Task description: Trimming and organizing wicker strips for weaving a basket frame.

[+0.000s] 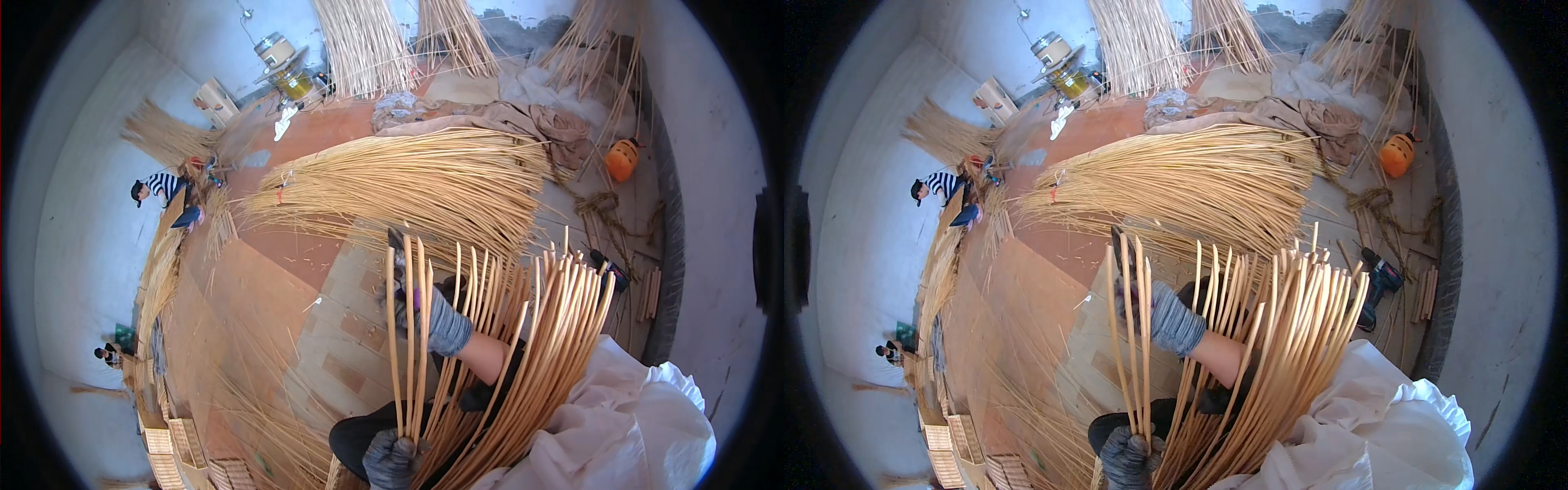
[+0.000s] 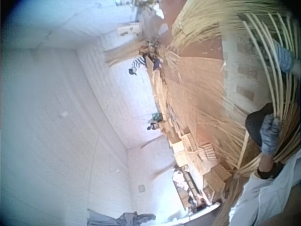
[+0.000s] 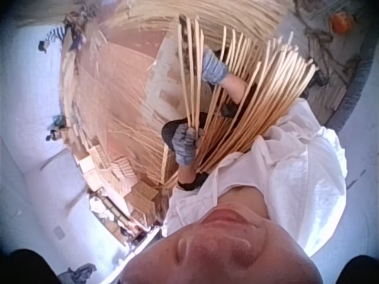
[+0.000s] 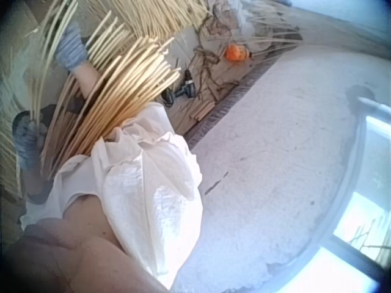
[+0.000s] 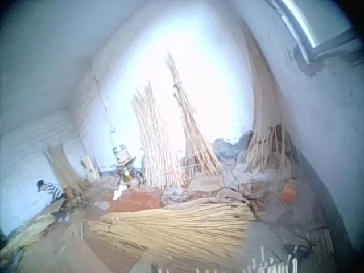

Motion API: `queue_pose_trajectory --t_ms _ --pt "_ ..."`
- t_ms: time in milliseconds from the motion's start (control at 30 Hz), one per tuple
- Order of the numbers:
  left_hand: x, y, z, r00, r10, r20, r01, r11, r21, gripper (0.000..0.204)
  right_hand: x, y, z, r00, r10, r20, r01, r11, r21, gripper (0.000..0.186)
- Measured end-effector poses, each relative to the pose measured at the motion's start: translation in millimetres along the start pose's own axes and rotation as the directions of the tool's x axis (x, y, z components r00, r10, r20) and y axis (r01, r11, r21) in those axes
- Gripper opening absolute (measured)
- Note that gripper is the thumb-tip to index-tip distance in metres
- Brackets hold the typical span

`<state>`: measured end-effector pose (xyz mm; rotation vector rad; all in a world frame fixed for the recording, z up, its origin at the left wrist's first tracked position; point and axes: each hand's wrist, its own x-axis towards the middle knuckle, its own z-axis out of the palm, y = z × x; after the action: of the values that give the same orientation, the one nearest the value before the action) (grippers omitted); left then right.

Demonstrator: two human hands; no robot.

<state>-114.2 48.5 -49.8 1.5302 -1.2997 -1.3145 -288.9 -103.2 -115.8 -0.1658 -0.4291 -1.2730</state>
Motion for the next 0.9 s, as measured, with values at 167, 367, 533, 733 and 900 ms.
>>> queue_pose_trajectory --t_ms 167,367,533,733,900 --pt "-1 -5 2 0.988 0.156 -0.002 -0.153 0.969 0.196 0.028 4 9 -16 0.941 -0.330 0.072 0.321 0.809 -0.491 0.031" --pt "-2 -13 2 0.994 0.109 -0.013 -0.106 0.985 0.139 0.030 8 2 -30 0.932 -0.341 0.122 0.357 0.815 -0.456 0.033" --pt "-1 -6 1 0.990 0.138 -0.015 -0.135 0.984 0.119 0.029 5 9 -27 0.926 -0.370 0.073 0.333 0.711 -0.619 0.036" --pt "-4 -1 3 0.971 0.239 0.026 -0.240 0.953 0.187 0.029 -18 15 -7 0.944 -0.320 -0.081 0.296 0.930 -0.218 0.014" --pt "-7 0 4 0.997 0.071 -0.027 -0.067 0.990 0.124 0.032 -7 17 -6 0.934 -0.350 -0.070 0.225 0.730 -0.645 0.016"
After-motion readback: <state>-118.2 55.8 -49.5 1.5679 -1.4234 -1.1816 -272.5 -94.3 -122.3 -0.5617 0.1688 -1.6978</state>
